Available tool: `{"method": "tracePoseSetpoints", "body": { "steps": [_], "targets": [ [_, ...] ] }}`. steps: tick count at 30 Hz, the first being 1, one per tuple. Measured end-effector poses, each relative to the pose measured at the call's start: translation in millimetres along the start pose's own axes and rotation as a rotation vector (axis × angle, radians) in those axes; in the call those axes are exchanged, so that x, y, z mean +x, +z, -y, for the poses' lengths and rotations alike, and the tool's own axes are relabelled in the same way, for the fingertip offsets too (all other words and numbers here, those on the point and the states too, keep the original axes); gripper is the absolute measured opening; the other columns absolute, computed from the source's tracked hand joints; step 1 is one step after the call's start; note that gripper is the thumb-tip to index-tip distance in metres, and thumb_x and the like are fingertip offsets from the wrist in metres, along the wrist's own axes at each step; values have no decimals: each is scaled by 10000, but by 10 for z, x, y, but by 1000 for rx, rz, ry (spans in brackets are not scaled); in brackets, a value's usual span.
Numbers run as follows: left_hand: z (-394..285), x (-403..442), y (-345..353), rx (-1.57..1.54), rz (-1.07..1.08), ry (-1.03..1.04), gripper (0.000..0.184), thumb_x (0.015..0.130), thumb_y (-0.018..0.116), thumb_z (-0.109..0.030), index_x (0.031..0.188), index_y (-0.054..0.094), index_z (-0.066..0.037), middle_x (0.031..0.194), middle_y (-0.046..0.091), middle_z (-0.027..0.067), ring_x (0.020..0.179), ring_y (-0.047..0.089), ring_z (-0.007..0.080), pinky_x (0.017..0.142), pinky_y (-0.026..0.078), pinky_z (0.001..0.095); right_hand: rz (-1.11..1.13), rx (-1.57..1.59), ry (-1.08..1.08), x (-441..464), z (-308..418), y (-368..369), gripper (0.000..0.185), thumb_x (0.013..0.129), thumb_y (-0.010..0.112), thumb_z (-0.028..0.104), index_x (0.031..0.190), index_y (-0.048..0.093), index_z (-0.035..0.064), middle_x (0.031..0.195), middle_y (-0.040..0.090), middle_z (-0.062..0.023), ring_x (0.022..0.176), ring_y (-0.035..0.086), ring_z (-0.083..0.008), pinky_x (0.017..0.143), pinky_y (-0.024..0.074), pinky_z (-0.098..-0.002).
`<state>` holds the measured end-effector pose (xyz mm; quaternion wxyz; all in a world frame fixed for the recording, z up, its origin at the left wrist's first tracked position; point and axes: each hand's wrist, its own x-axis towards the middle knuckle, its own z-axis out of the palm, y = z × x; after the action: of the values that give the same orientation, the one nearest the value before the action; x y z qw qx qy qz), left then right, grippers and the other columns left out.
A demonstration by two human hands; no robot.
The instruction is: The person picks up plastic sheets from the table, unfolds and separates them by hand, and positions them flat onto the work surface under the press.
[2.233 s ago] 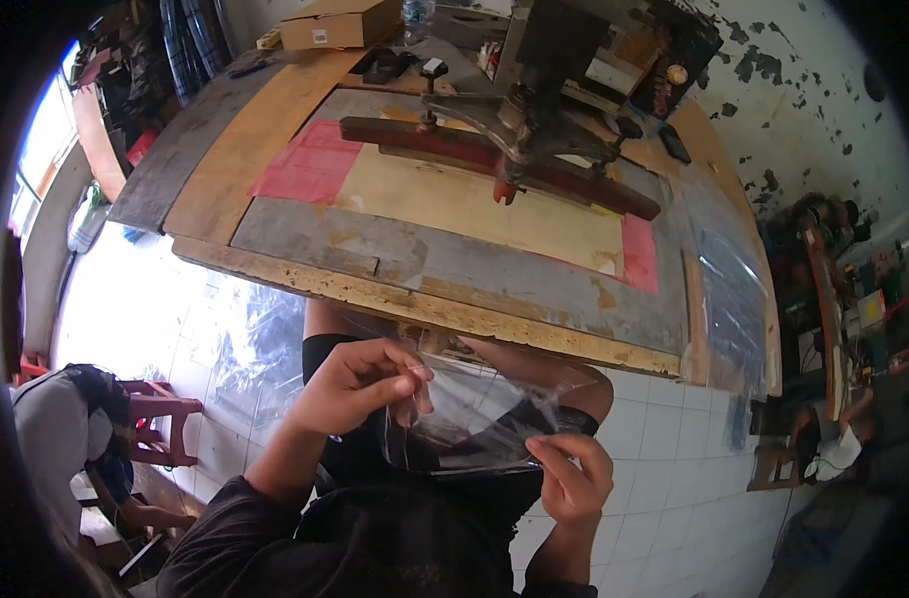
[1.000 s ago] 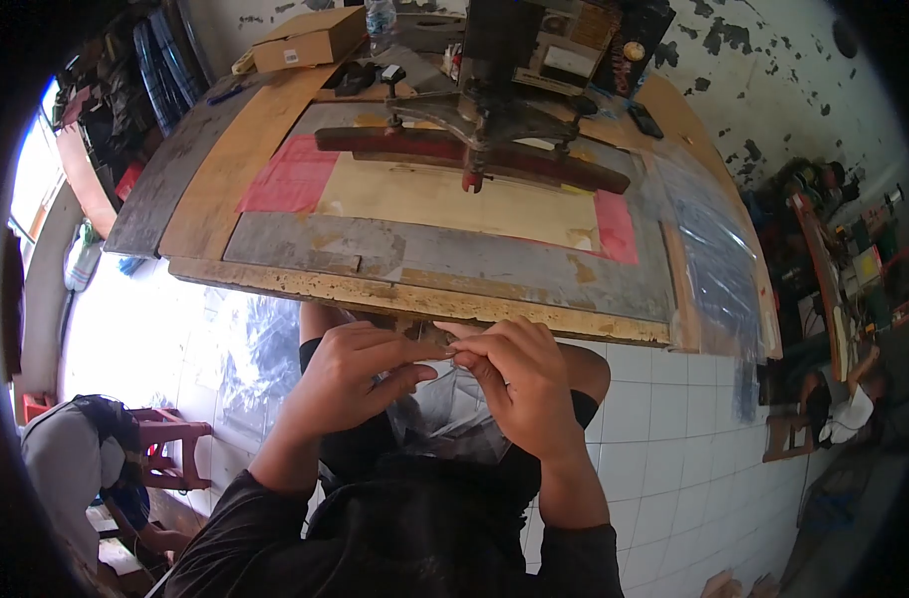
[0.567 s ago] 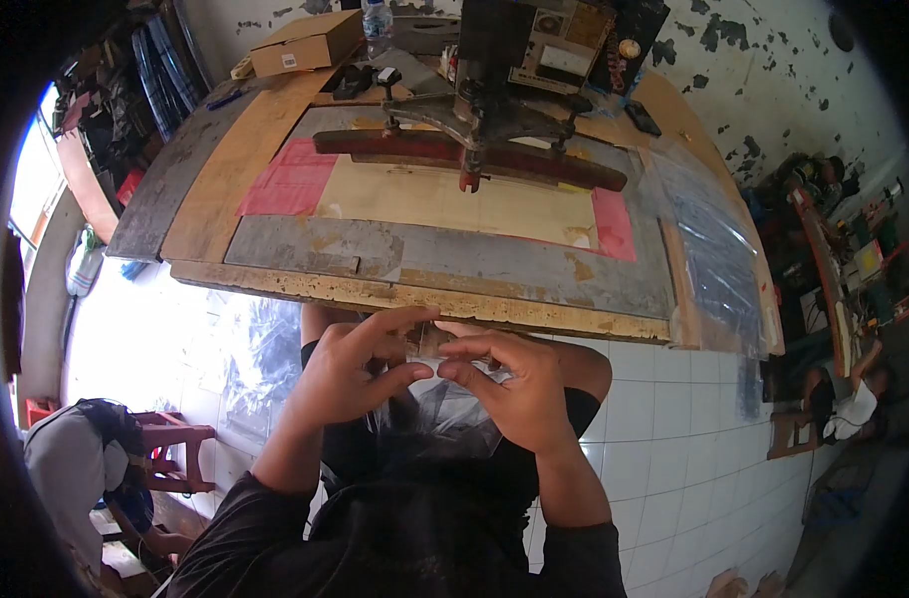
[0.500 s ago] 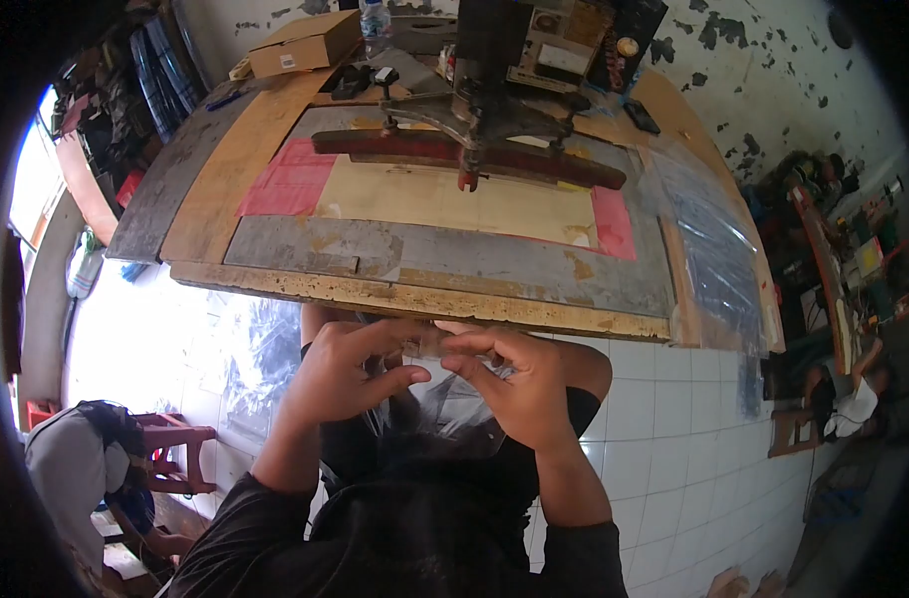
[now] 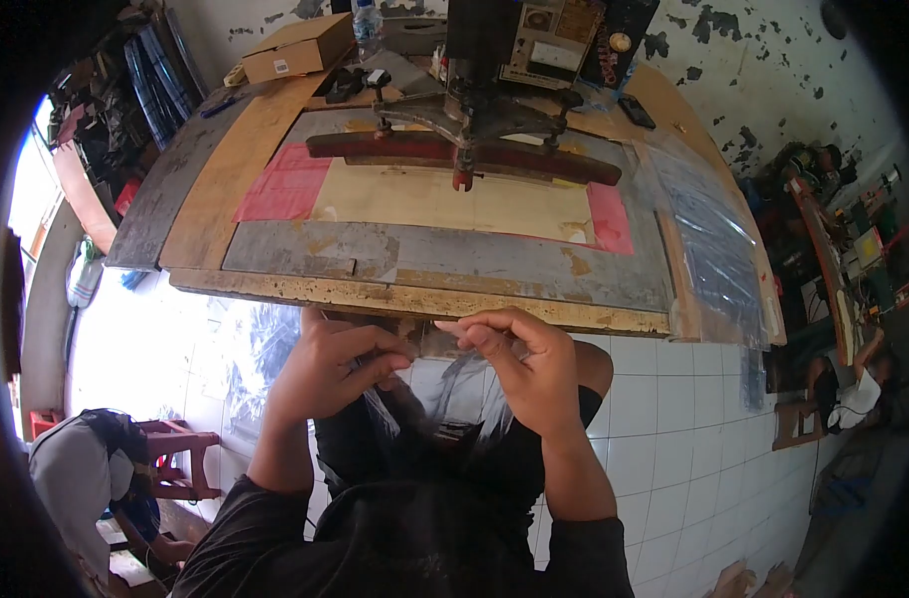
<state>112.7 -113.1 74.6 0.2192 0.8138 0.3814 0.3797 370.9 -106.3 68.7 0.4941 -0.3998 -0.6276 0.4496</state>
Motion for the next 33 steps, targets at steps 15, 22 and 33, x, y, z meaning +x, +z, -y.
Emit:
{"method": "tracePoseSetpoints", "body": {
  "steps": [15, 22, 33],
  "targets": [
    [113, 29, 51, 29, -117, 52, 208, 863, 891, -271, 929, 796, -99, 729, 736, 50, 641, 722, 233, 599, 531, 367, -27, -9, -61, 39, -54, -5, 147, 1056, 690, 87, 1066, 757, -43, 922, 756, -80, 855, 697, -113, 798, 536, -257],
    [378, 88, -476, 12, 229, -305, 267, 795, 960, -249, 915, 795, -75, 771, 770, 32, 727, 727, 146, 731, 549, 322, -384, -261, -78, 150, -208, -431, 195, 1069, 681, 145, 1041, 752, -34, 853, 716, -45, 774, 645, -87, 729, 505, -245],
    [1134, 489, -625, -428, -67, -418, 299, 955, 820, -86, 1187, 662, 17, 908, 739, 51, 816, 696, 107, 748, 553, 259, -440, -357, -55, 682, -552, -850, 239, 1069, 700, 212, 1055, 757, -19, 806, 672, -11, 687, 570, -76, 636, 455, -245]
  ]
}}
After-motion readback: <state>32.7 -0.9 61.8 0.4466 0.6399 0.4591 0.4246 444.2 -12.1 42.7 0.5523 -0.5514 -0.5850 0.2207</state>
